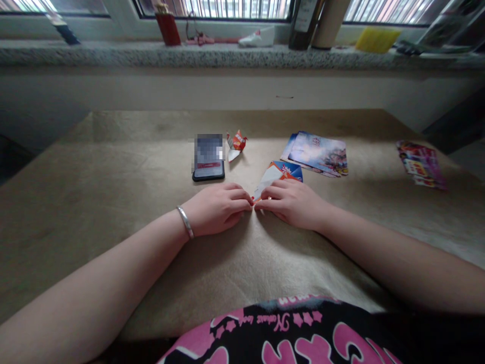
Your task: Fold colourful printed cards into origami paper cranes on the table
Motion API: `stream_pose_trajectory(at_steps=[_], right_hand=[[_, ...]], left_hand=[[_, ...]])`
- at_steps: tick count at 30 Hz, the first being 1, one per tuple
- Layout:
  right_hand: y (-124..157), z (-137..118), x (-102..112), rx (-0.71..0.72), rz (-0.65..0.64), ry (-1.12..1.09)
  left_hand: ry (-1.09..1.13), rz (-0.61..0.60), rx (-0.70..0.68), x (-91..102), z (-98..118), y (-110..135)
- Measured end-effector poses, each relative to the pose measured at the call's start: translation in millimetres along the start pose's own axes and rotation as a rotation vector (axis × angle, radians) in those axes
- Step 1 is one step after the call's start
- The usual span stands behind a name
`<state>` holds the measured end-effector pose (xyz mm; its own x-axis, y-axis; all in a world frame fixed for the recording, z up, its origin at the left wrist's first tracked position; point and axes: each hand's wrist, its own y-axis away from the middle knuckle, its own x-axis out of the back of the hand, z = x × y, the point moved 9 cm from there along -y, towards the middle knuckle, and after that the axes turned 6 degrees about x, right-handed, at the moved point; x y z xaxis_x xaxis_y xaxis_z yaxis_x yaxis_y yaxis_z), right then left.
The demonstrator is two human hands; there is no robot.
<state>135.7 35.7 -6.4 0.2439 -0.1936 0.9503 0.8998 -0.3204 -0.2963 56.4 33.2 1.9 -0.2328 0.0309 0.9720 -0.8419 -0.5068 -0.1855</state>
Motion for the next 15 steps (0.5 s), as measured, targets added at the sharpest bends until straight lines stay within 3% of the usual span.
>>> stream_pose_trajectory(at_steps=[15], right_hand=[[-1.0, 2.6, 3.5, 0.026, 0.029, -0.061]], left_hand=[[-0.050, 0.012, -0.002, -1.8, 2.7, -1.9]])
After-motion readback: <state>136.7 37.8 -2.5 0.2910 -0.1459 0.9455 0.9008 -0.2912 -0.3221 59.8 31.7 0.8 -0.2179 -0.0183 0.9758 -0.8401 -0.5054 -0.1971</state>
